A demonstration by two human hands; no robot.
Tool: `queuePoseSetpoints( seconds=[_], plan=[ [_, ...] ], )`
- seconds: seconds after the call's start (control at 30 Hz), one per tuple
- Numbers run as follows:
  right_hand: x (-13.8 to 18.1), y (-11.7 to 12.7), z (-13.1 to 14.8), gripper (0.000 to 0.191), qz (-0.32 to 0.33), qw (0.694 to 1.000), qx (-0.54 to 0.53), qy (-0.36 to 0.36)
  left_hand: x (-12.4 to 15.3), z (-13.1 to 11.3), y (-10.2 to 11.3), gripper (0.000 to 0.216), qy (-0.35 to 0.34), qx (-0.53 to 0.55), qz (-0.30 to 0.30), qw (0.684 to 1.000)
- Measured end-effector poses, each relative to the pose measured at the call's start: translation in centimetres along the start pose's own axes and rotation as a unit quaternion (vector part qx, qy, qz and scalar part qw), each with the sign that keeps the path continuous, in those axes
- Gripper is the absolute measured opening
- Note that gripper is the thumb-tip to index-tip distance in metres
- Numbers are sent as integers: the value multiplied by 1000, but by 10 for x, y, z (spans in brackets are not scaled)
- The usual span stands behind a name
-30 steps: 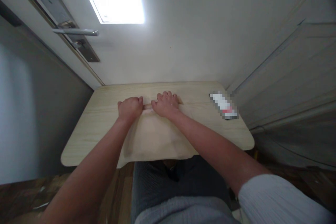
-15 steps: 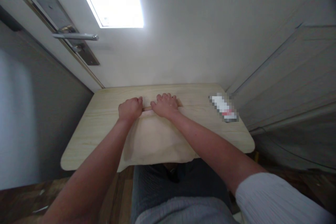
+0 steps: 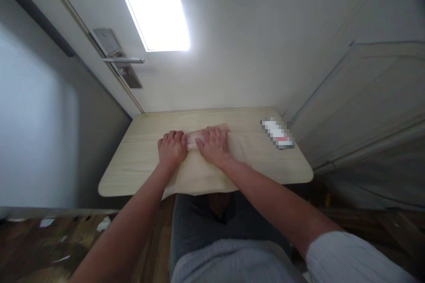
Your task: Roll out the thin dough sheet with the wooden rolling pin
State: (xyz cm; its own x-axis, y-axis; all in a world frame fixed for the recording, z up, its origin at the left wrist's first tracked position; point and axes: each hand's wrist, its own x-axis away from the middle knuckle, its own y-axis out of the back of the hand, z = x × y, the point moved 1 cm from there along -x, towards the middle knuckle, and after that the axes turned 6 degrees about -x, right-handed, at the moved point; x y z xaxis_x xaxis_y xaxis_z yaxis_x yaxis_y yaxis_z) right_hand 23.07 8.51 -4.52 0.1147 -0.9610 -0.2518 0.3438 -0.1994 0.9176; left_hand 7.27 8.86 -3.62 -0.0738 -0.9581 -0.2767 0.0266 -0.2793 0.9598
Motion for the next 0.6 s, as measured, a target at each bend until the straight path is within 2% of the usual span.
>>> queuePoseSetpoints(
  seconds=[0.17, 0.27, 0.33, 0.47, 0.6],
  plan=[
    [40, 1, -4, 52, -14, 999, -36, 30, 34, 7, 3, 45, -59, 49, -28, 997],
    [52, 6, -13, 44, -14, 997, -54, 57, 47, 13, 3, 42, -130, 84, -24, 988],
    [55, 13, -21, 37, -13, 995, -63, 78, 51, 10, 5, 38, -151, 96, -24, 984],
    [53, 30, -42, 33, -27, 992, -69, 103, 50, -12, 10, 36, -144, 113, -42, 982],
    [51, 41, -62, 36, -24, 996, -52, 73, 45, -44, 9, 36, -151, 128, -33, 980]
  ],
)
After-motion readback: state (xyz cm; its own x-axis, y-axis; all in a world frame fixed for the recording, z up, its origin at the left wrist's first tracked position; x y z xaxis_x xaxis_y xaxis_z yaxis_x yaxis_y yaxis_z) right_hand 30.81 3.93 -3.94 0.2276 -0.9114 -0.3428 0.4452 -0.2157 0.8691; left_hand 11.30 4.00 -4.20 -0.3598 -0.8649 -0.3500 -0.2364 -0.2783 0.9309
